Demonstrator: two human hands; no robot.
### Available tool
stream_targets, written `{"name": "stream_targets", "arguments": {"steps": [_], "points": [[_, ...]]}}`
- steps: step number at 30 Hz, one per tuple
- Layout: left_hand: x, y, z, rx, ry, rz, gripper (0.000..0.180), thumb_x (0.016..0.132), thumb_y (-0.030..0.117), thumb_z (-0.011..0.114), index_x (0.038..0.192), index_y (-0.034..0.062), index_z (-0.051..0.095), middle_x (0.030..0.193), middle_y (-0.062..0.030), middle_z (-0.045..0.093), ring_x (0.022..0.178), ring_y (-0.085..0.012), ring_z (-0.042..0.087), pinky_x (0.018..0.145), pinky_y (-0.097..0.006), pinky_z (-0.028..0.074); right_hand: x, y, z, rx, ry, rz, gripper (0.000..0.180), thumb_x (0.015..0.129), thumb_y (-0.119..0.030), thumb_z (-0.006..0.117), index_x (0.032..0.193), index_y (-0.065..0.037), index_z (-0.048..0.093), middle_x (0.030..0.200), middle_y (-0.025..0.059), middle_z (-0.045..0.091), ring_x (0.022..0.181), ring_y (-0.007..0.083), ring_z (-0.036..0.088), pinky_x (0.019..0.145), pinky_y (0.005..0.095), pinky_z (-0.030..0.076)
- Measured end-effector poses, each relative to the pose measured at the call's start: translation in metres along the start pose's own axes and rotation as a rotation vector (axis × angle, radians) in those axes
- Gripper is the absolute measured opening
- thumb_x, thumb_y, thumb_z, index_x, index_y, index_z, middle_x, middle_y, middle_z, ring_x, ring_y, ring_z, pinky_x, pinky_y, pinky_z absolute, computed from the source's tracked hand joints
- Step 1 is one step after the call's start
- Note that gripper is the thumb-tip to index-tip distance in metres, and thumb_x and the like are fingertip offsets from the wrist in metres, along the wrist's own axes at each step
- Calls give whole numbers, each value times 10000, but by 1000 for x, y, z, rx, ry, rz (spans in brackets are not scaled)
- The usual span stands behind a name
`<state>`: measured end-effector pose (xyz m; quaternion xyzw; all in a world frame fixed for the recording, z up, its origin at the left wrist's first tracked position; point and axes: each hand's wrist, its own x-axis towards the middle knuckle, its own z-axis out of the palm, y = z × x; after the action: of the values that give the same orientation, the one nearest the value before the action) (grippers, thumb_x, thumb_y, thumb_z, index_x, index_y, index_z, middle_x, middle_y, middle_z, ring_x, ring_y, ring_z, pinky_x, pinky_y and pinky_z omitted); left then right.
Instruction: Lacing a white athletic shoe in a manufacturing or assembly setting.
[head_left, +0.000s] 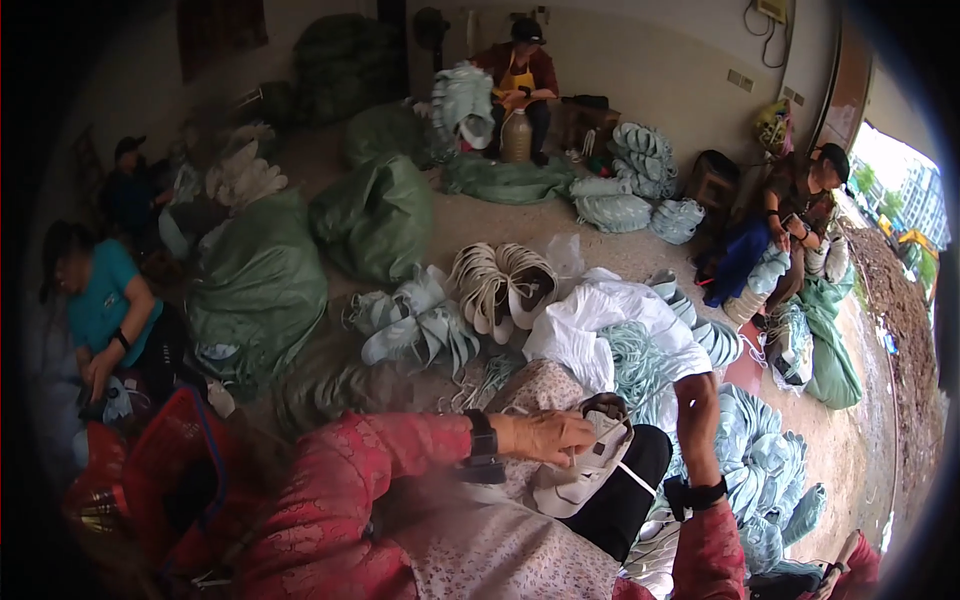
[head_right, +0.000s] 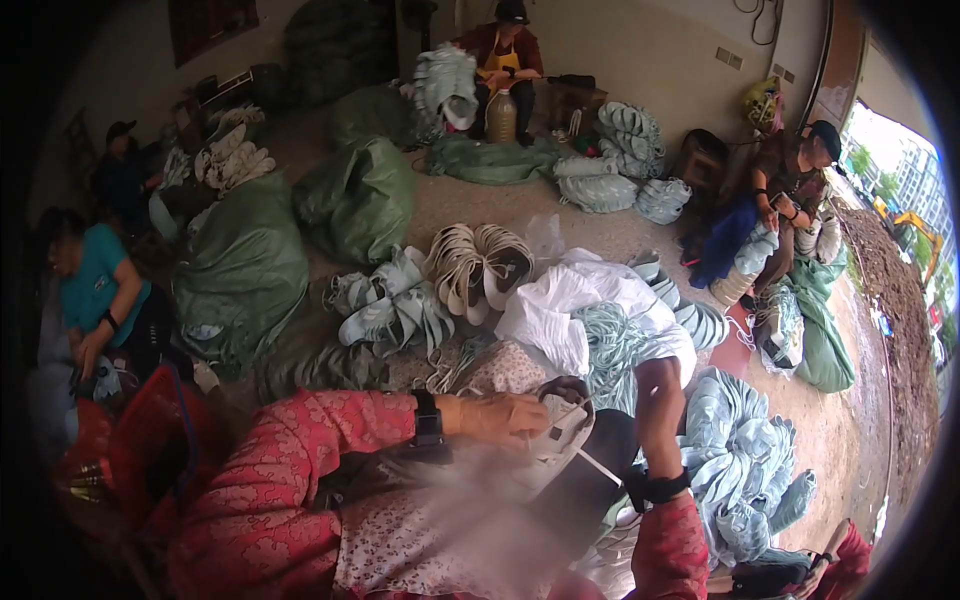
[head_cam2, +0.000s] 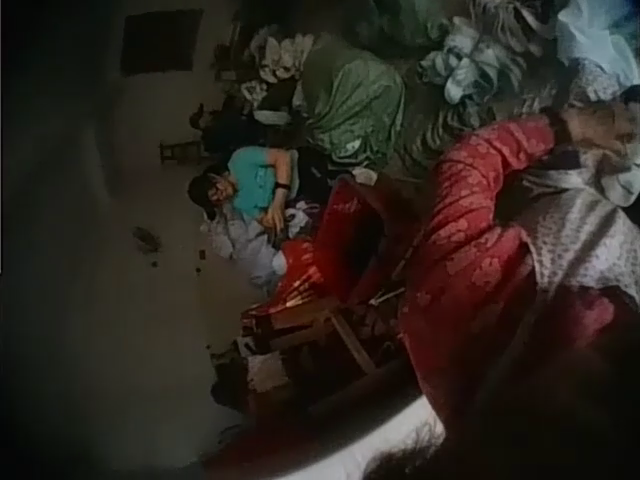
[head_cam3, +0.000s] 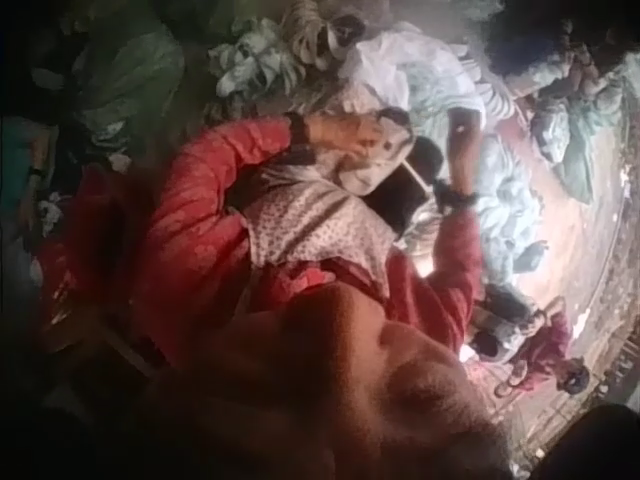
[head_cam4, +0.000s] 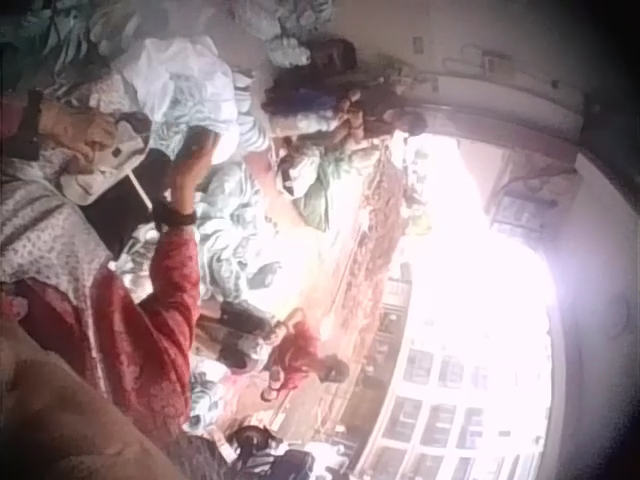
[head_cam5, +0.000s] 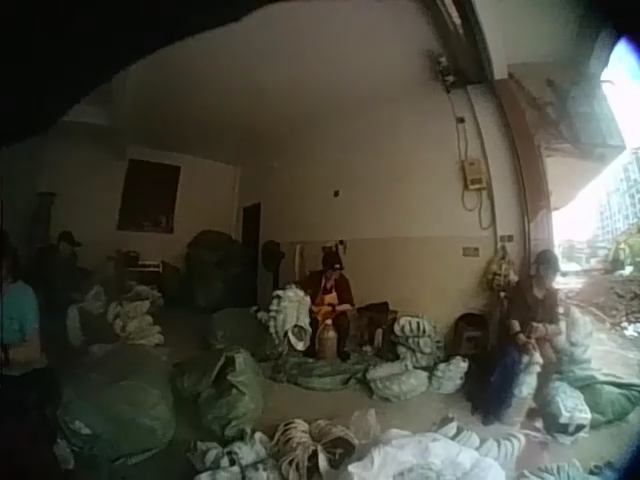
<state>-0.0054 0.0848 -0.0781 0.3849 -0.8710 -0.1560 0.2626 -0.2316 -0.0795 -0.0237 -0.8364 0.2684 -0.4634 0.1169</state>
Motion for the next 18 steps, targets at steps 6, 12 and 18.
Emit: {"name": "stream_targets", "arguments": {"steps": [6,12,18], "points": [[6,18,-2,-41,49,-73,164,768,193,687,850,78,605,940,-75,556,921,-271,520,825,-386,450,-23,-17,-5,1350,-300,1080,158,1000,-213,543,1030,-59,563,1098,135,675,714,166,672,575,269,520],[10,25,6,-32,-4,-194,200,777,266,736,815,90,647,939,-67,569,959,-269,532,842,-379,452,-29,24,23,1608,-343,1241,271,1038,-262,468,1128,-15,531,977,97,644,784,216,650,741,353,551],[9,23,-5,-205,-86,-308,199,798,268,742,823,84,672,927,-60,582,963,-261,537,855,-373,450,-30,-5,15,1393,-402,1213,272,1019,-121,477,1209,61,546,939,86,630,801,191,646,774,332,577]]}}
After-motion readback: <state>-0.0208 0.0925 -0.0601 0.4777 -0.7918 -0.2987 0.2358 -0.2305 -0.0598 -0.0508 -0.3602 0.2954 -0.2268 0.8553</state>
